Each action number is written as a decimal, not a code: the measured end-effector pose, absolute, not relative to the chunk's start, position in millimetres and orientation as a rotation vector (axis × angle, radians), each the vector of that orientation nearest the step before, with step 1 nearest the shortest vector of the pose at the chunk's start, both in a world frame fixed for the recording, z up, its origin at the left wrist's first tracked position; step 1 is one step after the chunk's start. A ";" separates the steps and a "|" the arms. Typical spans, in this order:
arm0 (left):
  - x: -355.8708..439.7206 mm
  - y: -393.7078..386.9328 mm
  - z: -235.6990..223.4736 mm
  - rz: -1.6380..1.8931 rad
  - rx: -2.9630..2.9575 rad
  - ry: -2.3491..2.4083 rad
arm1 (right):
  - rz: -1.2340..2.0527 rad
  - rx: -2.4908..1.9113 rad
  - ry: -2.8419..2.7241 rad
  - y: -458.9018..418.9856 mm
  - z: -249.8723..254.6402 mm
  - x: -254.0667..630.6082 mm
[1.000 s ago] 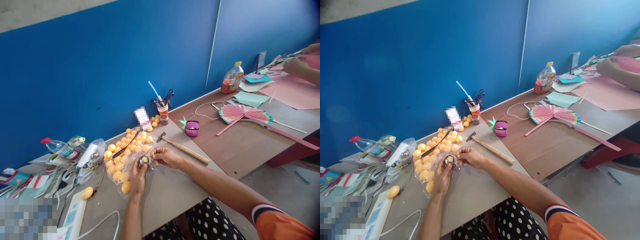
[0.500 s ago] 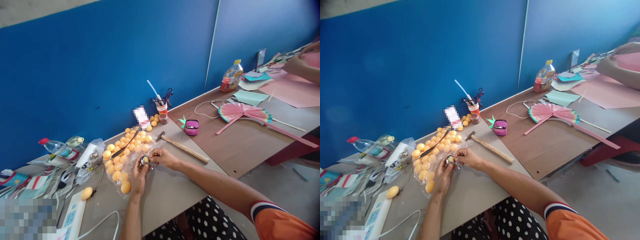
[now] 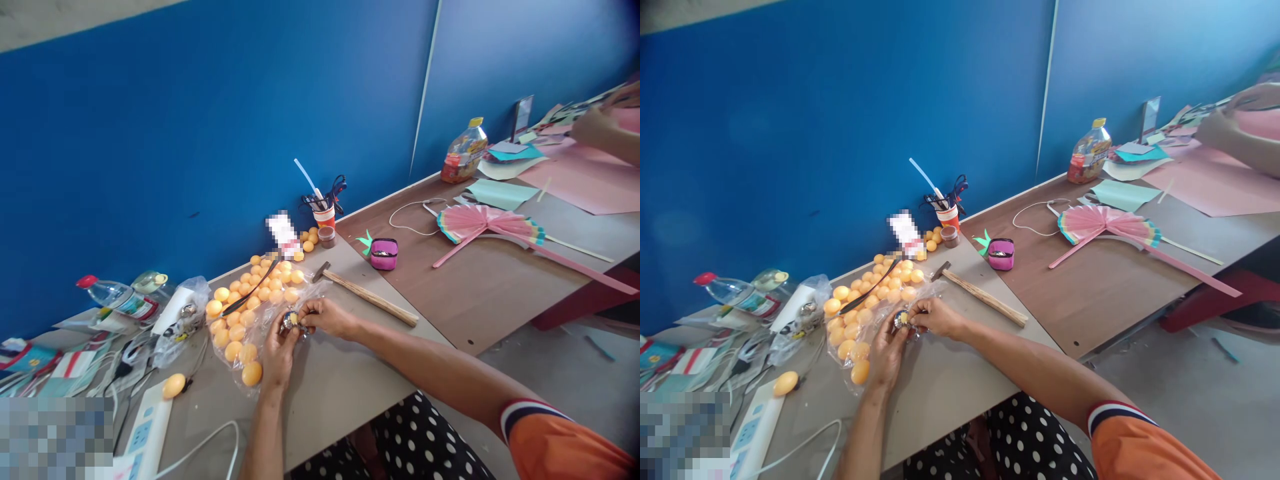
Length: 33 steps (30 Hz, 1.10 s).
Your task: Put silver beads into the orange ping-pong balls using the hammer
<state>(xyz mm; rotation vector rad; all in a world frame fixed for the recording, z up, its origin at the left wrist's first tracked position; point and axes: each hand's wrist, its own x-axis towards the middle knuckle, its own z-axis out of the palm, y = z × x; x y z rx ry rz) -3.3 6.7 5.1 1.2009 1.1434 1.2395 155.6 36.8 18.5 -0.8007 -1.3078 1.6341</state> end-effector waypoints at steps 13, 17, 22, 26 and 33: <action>-1.1 3.7 7.7 1.209 1.255 1.192 | 1.673 -0.892 -1.295 35.5 25.3 158.3; -1.4 2.6 6.1 1.202 1.296 1.237 | 1.652 -0.945 -1.265 34.6 23.9 156.6; -1.9 1.7 4.2 1.194 1.314 1.262 | 1.590 -1.020 -1.231 32.6 22.1 151.4; -1.6 3.2 3.5 1.187 1.314 1.251 | 1.562 -1.043 -1.174 34.1 21.9 150.0; 0.7 5.8 9.1 1.373 1.077 1.073 | 1.576 -0.919 -1.391 42.3 35.1 173.1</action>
